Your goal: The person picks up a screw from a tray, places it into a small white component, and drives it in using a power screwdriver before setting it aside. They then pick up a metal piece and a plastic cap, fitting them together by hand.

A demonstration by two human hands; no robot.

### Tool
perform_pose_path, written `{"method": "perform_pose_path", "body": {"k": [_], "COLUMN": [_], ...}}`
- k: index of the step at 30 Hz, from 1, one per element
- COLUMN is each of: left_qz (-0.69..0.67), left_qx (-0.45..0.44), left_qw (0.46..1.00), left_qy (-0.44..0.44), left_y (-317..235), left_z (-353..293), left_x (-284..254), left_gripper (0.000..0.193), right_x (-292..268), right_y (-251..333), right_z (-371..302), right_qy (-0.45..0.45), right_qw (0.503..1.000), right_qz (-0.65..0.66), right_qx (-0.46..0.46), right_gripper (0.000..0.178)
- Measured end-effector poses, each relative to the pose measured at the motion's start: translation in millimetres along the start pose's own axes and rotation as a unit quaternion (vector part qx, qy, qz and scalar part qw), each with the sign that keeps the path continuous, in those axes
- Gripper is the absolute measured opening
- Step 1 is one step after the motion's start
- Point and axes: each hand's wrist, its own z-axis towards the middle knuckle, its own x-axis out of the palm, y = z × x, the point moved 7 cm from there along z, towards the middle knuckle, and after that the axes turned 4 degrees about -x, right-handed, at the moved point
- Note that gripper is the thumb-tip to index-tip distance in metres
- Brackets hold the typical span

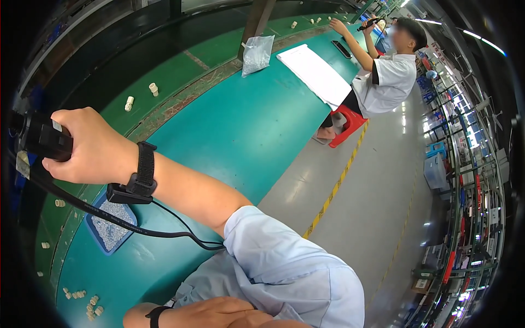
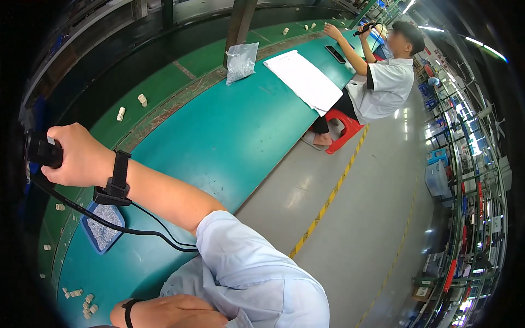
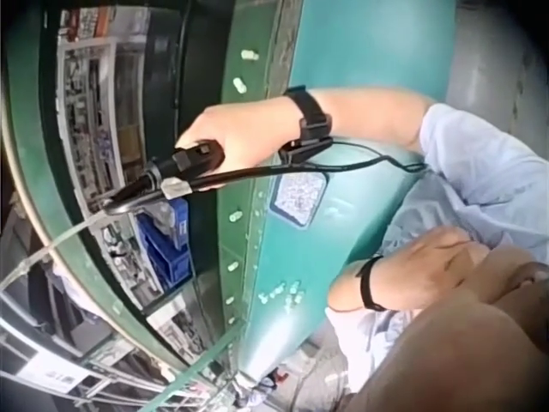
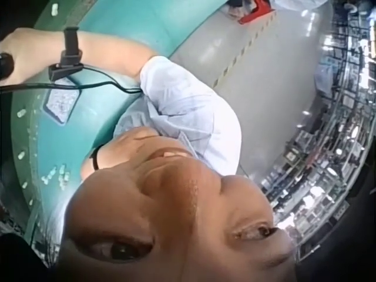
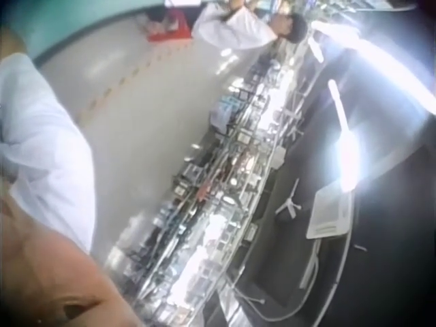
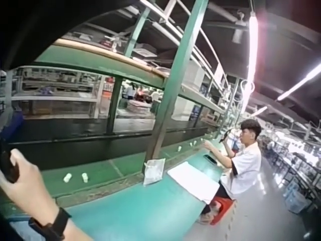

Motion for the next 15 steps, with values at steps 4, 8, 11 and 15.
{"method": "perform_pose_path", "body": {"k": [4, 8, 11, 15], "left_qz": [0.048, -0.052, -0.022, 0.018], "left_qx": [-0.004, -0.049, -0.074, -0.010], "left_qw": [0.995, 0.996, 0.997, 0.973], "left_qy": [0.092, 0.050, -0.027, -0.228], "left_y": [-4, -2, -2, -21], "left_z": [4, 15, 0, -13], "left_x": [10, 7, 3, -23], "left_gripper": [0.052, 0.055, 0.057, 0.010], "right_x": [-4, -7, 18, 19], "right_y": [1, 4, -1, 15], "right_z": [1, 2, 4, -6], "right_qy": [0.000, -0.009, -0.020, 0.038], "right_qw": [1.000, 0.999, 0.998, 0.996], "right_qz": [0.004, -0.027, -0.006, -0.069], "right_qx": [0.000, -0.032, -0.055, 0.049], "right_gripper": [0.026, 0.025, 0.025, 0.012]}}
